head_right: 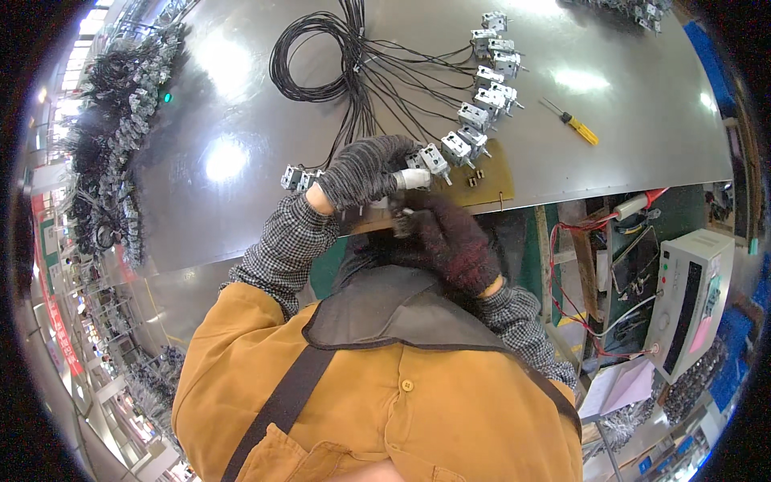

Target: Connect individual wires from a large bundle into specific electrical components on an assembly board.

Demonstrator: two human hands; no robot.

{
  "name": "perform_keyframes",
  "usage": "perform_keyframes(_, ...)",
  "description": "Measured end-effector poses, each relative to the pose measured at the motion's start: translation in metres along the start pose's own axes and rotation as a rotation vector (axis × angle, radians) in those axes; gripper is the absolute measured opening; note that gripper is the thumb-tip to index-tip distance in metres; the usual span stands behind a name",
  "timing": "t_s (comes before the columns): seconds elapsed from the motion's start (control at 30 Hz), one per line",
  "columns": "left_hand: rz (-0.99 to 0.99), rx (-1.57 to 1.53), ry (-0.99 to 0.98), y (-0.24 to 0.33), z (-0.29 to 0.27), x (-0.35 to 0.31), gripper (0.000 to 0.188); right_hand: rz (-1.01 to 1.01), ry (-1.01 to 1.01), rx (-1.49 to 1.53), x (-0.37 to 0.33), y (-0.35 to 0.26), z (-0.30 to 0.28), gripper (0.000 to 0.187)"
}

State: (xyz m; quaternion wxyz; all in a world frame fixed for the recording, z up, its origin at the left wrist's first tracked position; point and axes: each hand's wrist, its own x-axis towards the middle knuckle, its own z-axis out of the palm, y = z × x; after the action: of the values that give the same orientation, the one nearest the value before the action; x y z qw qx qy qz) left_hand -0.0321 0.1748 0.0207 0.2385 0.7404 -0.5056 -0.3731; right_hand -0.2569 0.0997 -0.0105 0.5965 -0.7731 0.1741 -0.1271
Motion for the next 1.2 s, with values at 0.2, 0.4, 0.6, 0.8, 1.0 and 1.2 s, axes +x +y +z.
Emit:
perform_keyframes(0.2,0.024,-0.032,0.039,-0.002,0.006,0.000,0.048,0.072,0.168,-0.163,-0.009,-0.001,-0.031,0.024)
perform_keyframes(0.4,0.064,0.057,0.098,0.000,0.013,0.007,0.054,-0.103,0.196,-0.413,0.006,-0.007,-0.019,0.038)
perform_keyframes(0.6,0.063,0.040,0.025,0.002,0.008,0.005,0.052,0.100,0.166,-0.138,-0.001,-0.020,-0.019,0.035)
perform_keyframes(0.8,0.087,-0.174,0.152,-0.008,0.021,0.001,0.053,0.560,0.148,0.999,-0.011,-0.012,-0.013,0.044)
perform_keyframes(1.0,0.130,0.051,0.154,0.004,0.015,0.001,0.056,0.518,-0.114,0.434,-0.012,0.003,-0.025,0.040)
perform_keyframes(1.2,0.177,0.148,0.101,0.001,0.015,0.003,0.061,0.582,0.021,0.692,-0.010,-0.012,-0.024,0.033)
